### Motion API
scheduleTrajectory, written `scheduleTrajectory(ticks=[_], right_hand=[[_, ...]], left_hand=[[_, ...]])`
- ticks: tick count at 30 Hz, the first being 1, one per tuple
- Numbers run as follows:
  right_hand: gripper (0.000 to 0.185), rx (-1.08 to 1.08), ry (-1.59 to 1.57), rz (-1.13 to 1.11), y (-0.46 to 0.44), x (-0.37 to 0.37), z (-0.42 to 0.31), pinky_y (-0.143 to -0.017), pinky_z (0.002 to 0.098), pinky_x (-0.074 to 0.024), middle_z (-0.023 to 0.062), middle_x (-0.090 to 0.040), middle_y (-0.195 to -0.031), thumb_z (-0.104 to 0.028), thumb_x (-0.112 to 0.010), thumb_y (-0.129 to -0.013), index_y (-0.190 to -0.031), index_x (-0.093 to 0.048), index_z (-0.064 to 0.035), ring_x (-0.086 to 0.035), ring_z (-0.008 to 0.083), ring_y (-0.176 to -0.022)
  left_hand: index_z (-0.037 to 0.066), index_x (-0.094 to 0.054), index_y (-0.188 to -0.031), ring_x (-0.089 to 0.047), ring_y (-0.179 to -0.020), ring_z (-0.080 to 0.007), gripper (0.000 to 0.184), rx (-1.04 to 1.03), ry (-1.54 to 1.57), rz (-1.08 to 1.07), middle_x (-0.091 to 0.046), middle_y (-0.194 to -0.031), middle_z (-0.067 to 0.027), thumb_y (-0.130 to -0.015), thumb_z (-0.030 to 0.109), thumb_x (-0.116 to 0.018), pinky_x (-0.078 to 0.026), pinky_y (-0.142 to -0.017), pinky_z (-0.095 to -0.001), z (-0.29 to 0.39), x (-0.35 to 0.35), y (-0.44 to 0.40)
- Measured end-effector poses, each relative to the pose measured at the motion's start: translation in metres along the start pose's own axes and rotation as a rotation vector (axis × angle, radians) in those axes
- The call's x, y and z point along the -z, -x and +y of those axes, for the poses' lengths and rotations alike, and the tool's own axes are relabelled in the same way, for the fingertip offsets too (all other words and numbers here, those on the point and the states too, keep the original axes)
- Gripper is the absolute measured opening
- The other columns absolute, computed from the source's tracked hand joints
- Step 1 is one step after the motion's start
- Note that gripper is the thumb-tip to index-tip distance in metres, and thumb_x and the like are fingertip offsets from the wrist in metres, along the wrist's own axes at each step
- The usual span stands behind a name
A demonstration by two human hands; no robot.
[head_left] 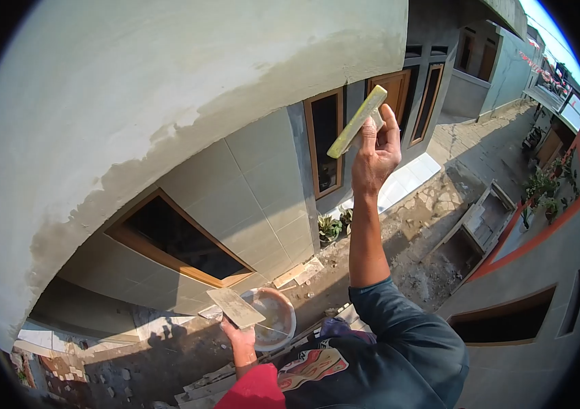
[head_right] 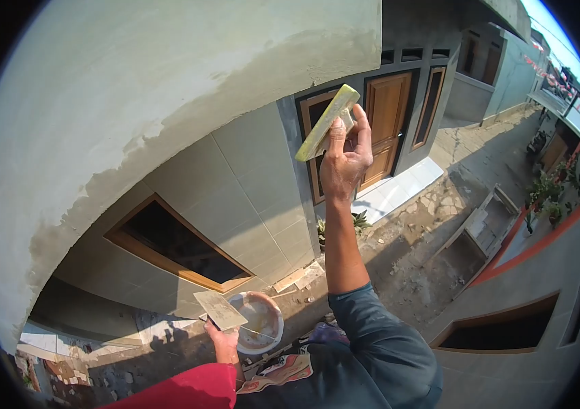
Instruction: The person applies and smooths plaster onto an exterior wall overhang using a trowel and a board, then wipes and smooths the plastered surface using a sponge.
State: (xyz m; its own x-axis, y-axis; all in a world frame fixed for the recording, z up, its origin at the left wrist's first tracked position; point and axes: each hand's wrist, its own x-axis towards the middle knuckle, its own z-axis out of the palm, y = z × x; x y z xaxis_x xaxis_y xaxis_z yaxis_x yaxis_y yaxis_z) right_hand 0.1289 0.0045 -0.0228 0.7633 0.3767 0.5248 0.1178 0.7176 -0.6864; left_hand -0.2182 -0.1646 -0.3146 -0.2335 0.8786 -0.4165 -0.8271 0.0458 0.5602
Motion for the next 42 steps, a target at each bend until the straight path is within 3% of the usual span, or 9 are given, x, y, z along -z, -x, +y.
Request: scheduleTrajectory(ticks=[6, 12, 14, 20, 21, 31, 33, 36, 42], right_hand=[[0.029, 0.378, 0.625, -0.086, -0.053, 0.022, -0.025, -0.075, 0.0355, -0.0492, 0.0145, -0.060, -0.096, -0.016, -0.056, -0.090, -0.115, -0.062, -0.0027, -0.060, 0.0232, -0.085], [0.029, 0.619, 0.554, -0.046, -0.072, 0.020, -0.015, -0.074, 0.0318, -0.0501, 0.0146, -0.062, -0.099, -0.012, -0.057, -0.091, -0.118, -0.058, -0.0005, -0.061, 0.0206, -0.087], [0.035, 0.182, -0.016, -0.175, -0.069, 0.025, -0.015, -0.077, 0.0270, -0.0511, 0.0113, -0.063, -0.101, -0.017, -0.060, -0.091, -0.121, -0.056, 0.0001, -0.062, 0.0153, -0.090], [0.030, 0.127, -0.007, -0.328, -0.082, 0.031, -0.008, -0.075, 0.0237, -0.0493, 0.0089, -0.064, -0.099, -0.009, -0.057, -0.092, -0.120, -0.056, 0.0009, -0.060, 0.0102, -0.085], [0.028, 0.158, 0.053, -0.321, -0.081, 0.027, -0.008, -0.074, 0.0230, -0.0487, 0.0081, -0.064, -0.097, -0.008, -0.056, -0.092, -0.119, -0.057, 0.0010, -0.060, 0.0093, -0.083], [0.027, 0.161, 0.121, -0.445, -0.034, 0.001, -0.024, -0.075, 0.0217, -0.0480, 0.0071, -0.064, -0.098, -0.004, -0.056, -0.091, -0.116, -0.058, 0.0051, -0.059, 0.0090, -0.085], [0.027, 0.112, -0.011, -0.446, -0.034, 0.005, -0.020, -0.075, 0.0220, -0.0484, 0.0079, -0.063, -0.099, -0.004, -0.055, -0.091, -0.116, -0.057, 0.0057, -0.059, 0.0094, -0.085], [0.027, 0.041, -0.297, -0.389, -0.060, 0.027, -0.014, -0.074, 0.0235, -0.0512, 0.0106, -0.063, -0.098, -0.002, -0.052, -0.091, -0.116, -0.055, 0.0056, -0.061, 0.0117, -0.086], [0.030, 0.182, 0.075, -0.244, -0.137, 0.067, -0.010, -0.075, 0.0240, -0.0492, 0.0071, -0.065, -0.098, -0.002, -0.055, -0.089, -0.119, -0.058, 0.0016, -0.060, 0.0102, -0.085]], left_hand=[[0.018, -0.055, -0.123, -0.055, -0.109, -0.0249, 0.047, -0.017, -0.052, 0.089, -0.057, -0.122, -0.0028, -0.088, 0.047, -0.044, -0.046, -0.085, -0.0467, -0.003, 0.011, 0.002], [0.017, -0.054, -0.124, -0.055, -0.110, -0.0254, 0.048, -0.090, -0.038, 0.083, -0.057, -0.122, -0.0035, -0.089, 0.047, -0.043, -0.046, -0.087, -0.0478, 0.005, 0.026, 0.000], [0.017, -0.054, -0.124, -0.055, -0.109, -0.0250, 0.047, -0.058, -0.005, 0.079, -0.057, -0.121, -0.0036, -0.089, 0.046, -0.043, -0.046, -0.087, -0.0468, 0.011, 0.034, 0.000], [0.017, -0.051, -0.127, -0.055, -0.111, -0.0269, 0.057, -0.223, -0.125, -0.053, -0.057, -0.122, -0.0040, -0.085, 0.055, -0.048, -0.048, -0.085, -0.0457, 0.000, 0.059, 0.004], [0.011, -0.038, -0.138, -0.047, -0.122, -0.0272, 0.090, -0.233, -0.175, -0.092, -0.048, -0.133, -0.0077, -0.073, 0.071, -0.057, -0.041, -0.099, -0.0445, -0.002, 0.064, 0.005], [0.014, -0.038, -0.139, -0.048, -0.121, -0.0259, 0.081, -0.118, -0.144, -0.024, -0.048, -0.134, -0.0053, -0.080, 0.068, -0.051, -0.041, -0.099, -0.0454, -0.011, 0.053, -0.003], [0.021, -0.054, -0.123, -0.055, -0.111, -0.0252, 0.047, -0.107, -0.116, 0.040, -0.058, -0.120, -0.0009, -0.088, 0.050, -0.041, -0.045, -0.086, -0.0498, -0.012, 0.052, -0.011], [0.021, -0.054, -0.124, -0.055, -0.110, -0.0250, 0.047, 0.000, -0.074, 0.081, -0.057, -0.121, -0.0016, -0.089, 0.050, -0.042, -0.045, -0.085, -0.0499, -0.002, 0.047, -0.012], [0.011, -0.041, -0.137, -0.043, -0.127, -0.0280, 0.077, -0.103, -0.174, -0.098, -0.044, -0.139, -0.0086, -0.082, 0.065, -0.047, -0.038, -0.101, -0.0467, -0.015, 0.056, -0.012]])
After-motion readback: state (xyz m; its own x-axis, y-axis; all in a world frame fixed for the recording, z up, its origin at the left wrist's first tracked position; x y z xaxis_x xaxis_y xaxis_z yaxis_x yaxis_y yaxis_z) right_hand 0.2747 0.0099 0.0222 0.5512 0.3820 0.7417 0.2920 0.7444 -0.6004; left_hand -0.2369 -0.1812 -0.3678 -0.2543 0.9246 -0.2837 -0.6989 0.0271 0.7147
